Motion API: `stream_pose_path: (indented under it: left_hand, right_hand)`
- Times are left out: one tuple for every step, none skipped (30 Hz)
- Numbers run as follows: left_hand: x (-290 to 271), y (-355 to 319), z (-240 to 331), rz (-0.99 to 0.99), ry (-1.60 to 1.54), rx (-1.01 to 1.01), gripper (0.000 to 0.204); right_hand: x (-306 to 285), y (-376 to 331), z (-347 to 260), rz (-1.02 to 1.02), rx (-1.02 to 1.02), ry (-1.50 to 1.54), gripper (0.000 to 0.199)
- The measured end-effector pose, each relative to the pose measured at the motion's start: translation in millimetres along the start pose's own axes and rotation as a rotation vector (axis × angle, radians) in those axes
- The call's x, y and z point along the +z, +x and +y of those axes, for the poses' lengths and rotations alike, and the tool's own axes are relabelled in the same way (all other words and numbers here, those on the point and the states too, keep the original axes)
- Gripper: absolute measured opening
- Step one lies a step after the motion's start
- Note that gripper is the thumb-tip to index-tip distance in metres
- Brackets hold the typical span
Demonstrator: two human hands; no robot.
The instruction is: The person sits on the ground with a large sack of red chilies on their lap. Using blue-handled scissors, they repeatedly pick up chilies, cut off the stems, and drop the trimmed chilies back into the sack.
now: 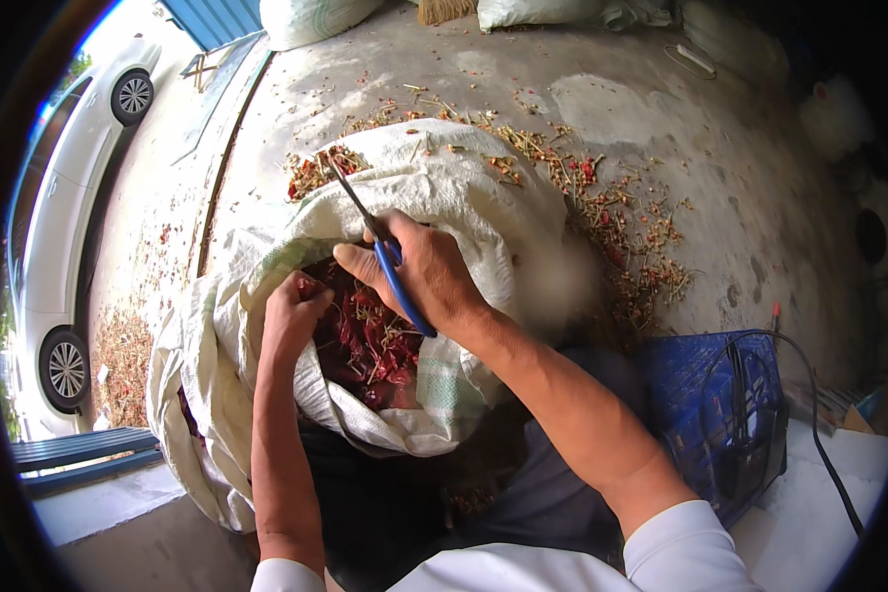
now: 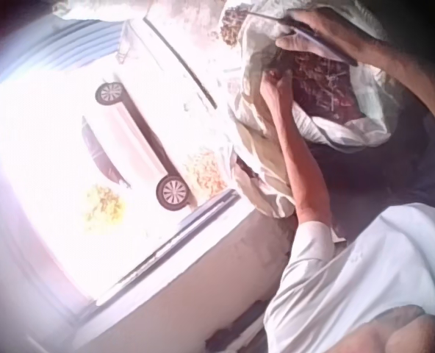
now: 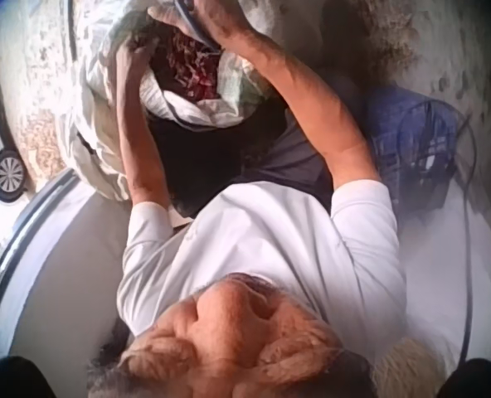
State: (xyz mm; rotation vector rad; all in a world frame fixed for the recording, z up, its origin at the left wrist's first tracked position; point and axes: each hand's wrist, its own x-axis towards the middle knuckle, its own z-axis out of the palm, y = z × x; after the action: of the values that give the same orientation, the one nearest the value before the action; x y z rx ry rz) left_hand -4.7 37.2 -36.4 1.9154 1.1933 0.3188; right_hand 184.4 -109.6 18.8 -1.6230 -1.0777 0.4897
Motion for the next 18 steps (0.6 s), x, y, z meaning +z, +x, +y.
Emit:
stream_pose_path:
  left_hand:
    - [5, -1, 2, 0.002, 0.18, 0.038, 0.024]
    - [14, 5, -13, -0.024, 0.361, 0.12, 0.027]
    - [25, 9, -28, -0.057, 0.452, 0.136, 0.028]
    - [36, 11, -35, -0.092, 0.541, 0.156, 0.029]
    - [48, 12, -42, -0.114, 0.727, 0.102, 0.028]
    - [53, 11, -49, -0.184, 0.74, 0.123, 0.03]
    - [55, 14, -56, -0.178, 0.738, 0.116, 0.033]
    - [56, 15, -63, -0.17, 0.737, 0.108, 0.036]
    - [54, 17, -60, -0.177, 0.628, 0.099, 0.035]
    - [45, 16, -52, -0.179, 0.523, 0.086, 0.035]
    - [37, 14, -44, -0.18, 0.418, 0.071, 0.035]
    - [31, 11, -39, -0.165, 0.209, 0.071, 0.035]
    - [26, 8, -35, -0.149, 0.0, 0.07, 0.035]
    - [20, 5, -29, -0.132, -0.208, 0.068, 0.035]
    - [11, -2, -16, -0.131, -0.312, 0.018, 0.035]
    - [6, -9, 2, -0.133, -0.418, -0.032, 0.036]
    - [2, -14, 12, -0.134, -0.524, -0.082, 0.037]
    - [-2, -15, 16, -0.13, -0.579, -0.099, 0.037]
  right_hand:
    - [2, 1, 3, 0.029, 0.013, 0.01, 0.053]
    - [1, 1, 5, 0.035, 0.021, 0.017, 0.053]
    - [1, 1, 5, 0.038, 0.025, 0.027, 0.053]
    - [0, 2, 5, 0.045, 0.027, 0.034, 0.054]
    - [-1, 1, 6, 0.043, 0.038, 0.055, 0.054]
    - [-3, 1, 5, 0.044, 0.039, 0.062, 0.054]
    - [-5, 1, 2, 0.044, 0.04, 0.07, 0.054]
    - [-7, 1, 0, 0.043, 0.04, 0.078, 0.053]
    - [-9, 1, 1, 0.058, 0.038, 0.075, 0.054]
    - [-10, 1, 3, 0.058, 0.042, 0.067, 0.054]
    - [-11, 1, 5, 0.058, 0.045, 0.06, 0.054]
    - [-11, 2, 5, 0.056, 0.046, 0.052, 0.054]
    - [-12, 2, 5, 0.045, 0.05, 0.049, 0.053]
    - [-13, 1, 4, 0.034, 0.053, 0.046, 0.053]
    - [-12, 0, 3, 0.019, 0.053, 0.046, 0.053]
    - [-13, -1, 1, -0.019, 0.091, 0.058, 0.052]
    - [-14, -2, 0, -0.058, 0.128, 0.069, 0.052]
    - [-16, -4, -2, -0.095, 0.164, 0.079, 0.051]
